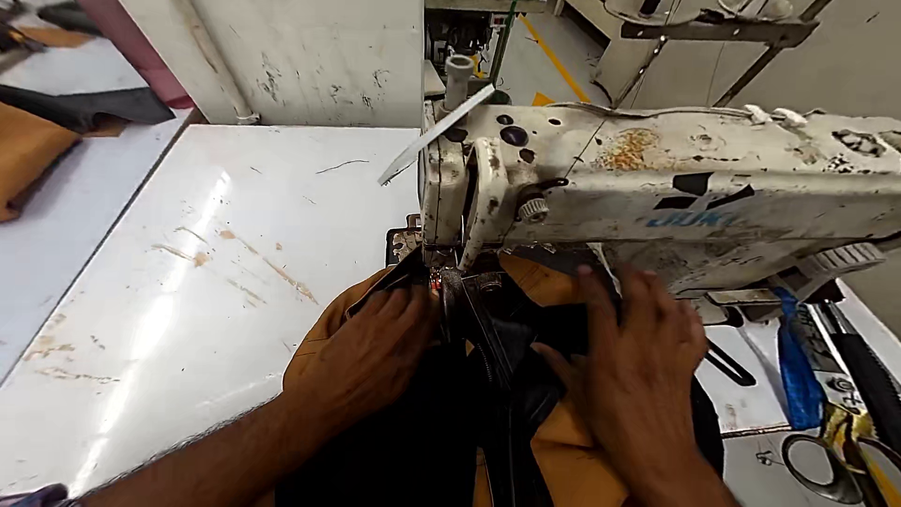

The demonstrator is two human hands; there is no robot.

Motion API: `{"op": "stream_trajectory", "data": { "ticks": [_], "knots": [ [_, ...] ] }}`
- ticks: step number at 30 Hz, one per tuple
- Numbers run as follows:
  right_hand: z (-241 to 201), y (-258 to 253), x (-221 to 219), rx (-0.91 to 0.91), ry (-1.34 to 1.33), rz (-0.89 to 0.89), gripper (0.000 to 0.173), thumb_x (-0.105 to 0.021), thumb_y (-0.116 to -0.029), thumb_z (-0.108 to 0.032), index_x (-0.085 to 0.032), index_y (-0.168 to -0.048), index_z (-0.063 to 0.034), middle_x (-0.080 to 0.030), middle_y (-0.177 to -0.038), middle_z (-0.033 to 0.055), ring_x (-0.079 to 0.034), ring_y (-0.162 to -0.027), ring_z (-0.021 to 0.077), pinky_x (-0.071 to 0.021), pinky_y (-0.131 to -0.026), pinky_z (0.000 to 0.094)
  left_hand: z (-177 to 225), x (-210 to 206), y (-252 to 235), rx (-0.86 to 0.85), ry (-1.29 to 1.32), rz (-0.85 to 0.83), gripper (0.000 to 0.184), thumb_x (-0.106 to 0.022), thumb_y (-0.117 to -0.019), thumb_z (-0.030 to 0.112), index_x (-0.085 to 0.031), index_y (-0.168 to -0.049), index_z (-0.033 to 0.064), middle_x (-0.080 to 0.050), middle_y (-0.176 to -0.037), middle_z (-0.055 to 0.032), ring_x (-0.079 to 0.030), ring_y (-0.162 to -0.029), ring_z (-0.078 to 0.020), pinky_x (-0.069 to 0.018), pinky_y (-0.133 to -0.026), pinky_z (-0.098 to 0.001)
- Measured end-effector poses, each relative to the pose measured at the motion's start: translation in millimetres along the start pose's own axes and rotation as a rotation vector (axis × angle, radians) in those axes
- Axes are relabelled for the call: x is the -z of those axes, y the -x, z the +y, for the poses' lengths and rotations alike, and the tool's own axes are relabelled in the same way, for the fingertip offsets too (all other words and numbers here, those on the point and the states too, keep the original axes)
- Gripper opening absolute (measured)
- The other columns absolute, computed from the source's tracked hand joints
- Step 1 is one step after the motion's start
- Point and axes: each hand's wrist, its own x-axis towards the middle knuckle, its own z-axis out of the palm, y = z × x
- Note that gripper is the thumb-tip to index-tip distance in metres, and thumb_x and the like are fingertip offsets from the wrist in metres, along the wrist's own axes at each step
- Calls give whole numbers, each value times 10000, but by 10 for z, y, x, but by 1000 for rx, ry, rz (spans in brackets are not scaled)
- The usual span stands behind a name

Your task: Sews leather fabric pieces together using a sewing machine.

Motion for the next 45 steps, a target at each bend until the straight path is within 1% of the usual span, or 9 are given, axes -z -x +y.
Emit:
{"op": "stream_trajectory", "data": {
  "ticks": [2,6,9,14,22,26,30,38,45],
  "knots": [
    [169,-80,18,-126,-48,-161,1029,-799,-765,-621,-424,-1543,-61,-515,-1453,273,-533,-1276,521,-416,-977,756,-26,-19,54,-191,128,-33,456,-391,-1016,112,-549,-1427,-6,-545,-1484,-174,-509,-1398,-325,-387,-1186,-502],
    [661,-384,41,-266,-253,-577,931,-677,-754,-800,-564,-1409,-148,-700,-1129,145,-695,-1002,352,-552,-809,645,-114,-62,26,-203,252,-44,480,-366,-1049,223,-561,-1455,56,-540,-1519,-97,-488,-1430,-226,-398,-1190,-382],
    [704,-476,-15,-208,-282,-662,813,-656,-813,-750,-619,-1349,-140,-675,-1179,119,-662,-1095,304,-536,-908,603,-167,-85,-53,-192,294,0,479,-333,-1093,312,-623,-1370,51,-585,-1462,-105,-526,-1391,-230,-417,-1171,-390],
    [45,-236,52,-95,-392,-603,354,-694,-885,-426,-654,-1121,-166,-676,-857,-1,-685,-789,167,-581,-684,448,-495,-121,-147,-347,393,31,446,-365,-1096,326,-716,-1173,62,-672,-1298,-87,-584,-1298,-228,-454,-1123,-380],
    [714,-424,-12,-57,-181,-185,208,-789,-838,-59,-715,-1029,-18,-649,-930,197,-659,-807,406,-522,-662,623,-33,-45,90,-151,258,-44,540,-350,-1030,276,-553,-1451,6,-484,-1574,-105,-417,-1486,-243,-323,-1229,-407],
    [733,-511,-31,-108,-203,-240,487,-728,-884,-413,-670,-1185,-34,-620,-1104,227,-634,-963,432,-501,-752,659,-76,-87,56,-175,289,-3,522,-334,-1073,335,-615,-1395,35,-553,-1509,-116,-475,-1443,-248,-365,-1210,-388],
    [812,-322,22,-237,-261,-491,1021,-659,-745,-792,-397,-1539,-206,-692,-1073,166,-687,-879,388,-522,-698,668,-145,-117,40,-196,325,62,490,-370,-1086,354,-688,-1303,49,-627,-1423,-110,-551,-1373,-245,-430,-1163,-381],
    [878,-241,45,-106,-240,-341,728,-771,-830,-314,-498,-1482,-139,-699,-1043,130,-677,-780,351,-535,-668,631,-53,-32,128,-180,282,-1,422,-372,-1026,176,-666,-1291,33,-627,-1366,-141,-529,-1374,-305,-430,-1161,-417],
    [865,-365,17,-71,-185,-270,667,-758,-827,-199,-538,-1446,-82,-675,-1117,204,-665,-886,434,-507,-734,676,-155,-57,4,-216,225,25,314,-424,-991,95,-712,-1096,25,-671,-1261,-140,-566,-1325,-325,-460,-1130,-424]
  ]
}}
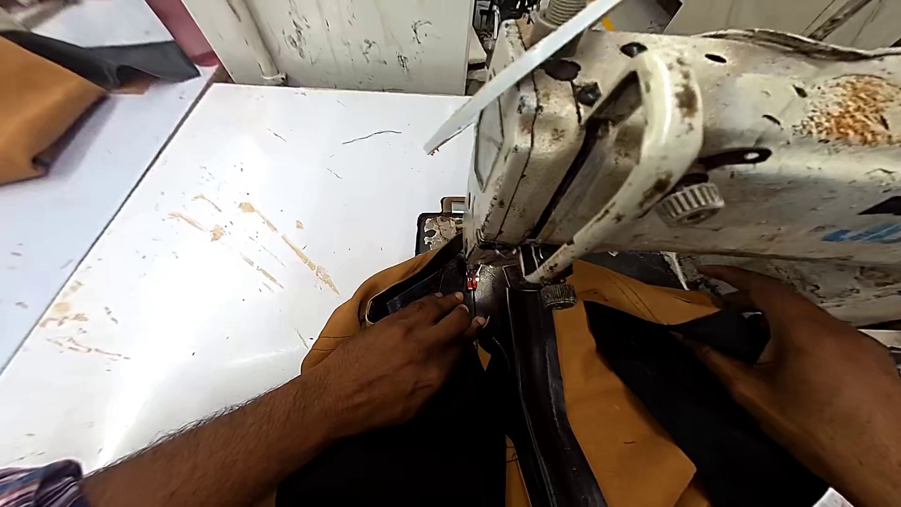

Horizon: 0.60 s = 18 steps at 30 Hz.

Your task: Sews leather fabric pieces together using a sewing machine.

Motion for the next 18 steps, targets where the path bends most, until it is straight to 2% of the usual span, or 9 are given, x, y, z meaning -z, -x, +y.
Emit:
{"op": "stream_trajectory", "data": {
  "ticks": [3,7,9,11,13,15,18],
  "knots": [
    [-15,-65,10,2,24,39,632,-743,-817,-193,-564,-1407,-52,-673,-1107,213,-660,-871,431,-507,-733,667,-81,-7,-38,-10,-13,21,298,-426,-996,94,-711,-1062,36,-674,-1247,-128,-581,-1300,-302,-469,-1113,-403],
    [-9,-124,5,16,66,71,443,-742,-778,-199,-646,-1148,24,-660,-978,211,-652,-787,397,-516,-672,621,-155,-22,-76,-6,-32,12,284,-427,-1005,86,-700,-1068,42,-668,-1219,-120,-603,-1252,-289,-497,-1076,-397],
    [-19,-143,-1,29,76,82,433,-731,-776,-195,-656,-1138,33,-675,-986,226,-673,-840,422,-531,-716,630,-187,-25,-89,-14,-50,16,298,-422,-1017,72,-699,-1122,44,-680,-1224,-126,-619,-1247,-296,-516,-1060,-414],
    [-10,-162,-24,39,73,98,454,-725,-767,-194,-663,-1152,38,-676,-994,233,-669,-860,430,-525,-732,630,-243,-25,-103,-53,-45,30,286,-421,-1028,62,-693,-1112,53,-683,-1176,-117,-634,-1195,-288,-536,-1008,-412],
    [-19,-182,-37,29,81,104,415,-728,-774,-196,-665,-1113,36,-673,-985,247,-668,-864,448,-520,-729,636,-303,-24,-119,-83,-35,42,271,-428,-1034,62,-693,-1092,57,-686,-1134,-106,-649,-1147,-277,-554,-969,-398],
    [-42,-204,-34,15,90,95,354,-733,-788,-173,-667,-1057,48,-664,-948,270,-664,-853,471,-509,-729,652,-349,-18,-138,-85,-37,34,270,-432,-1031,57,-687,-1120,49,-686,-1123,-114,-660,-1120,-277,-559,-955,-390],
    [-91,-242,-10,-9,76,48,342,-738,-825,-161,-669,-1066,72,-663,-963,320,-660,-893,523,-493,-767,689,-395,-3,-155,-86,-22,28,258,-432,-1038,57,-678,-1112,36,-675,-1111,-128,-666,-1082,-280,-561,-943,-380]
  ]
}}
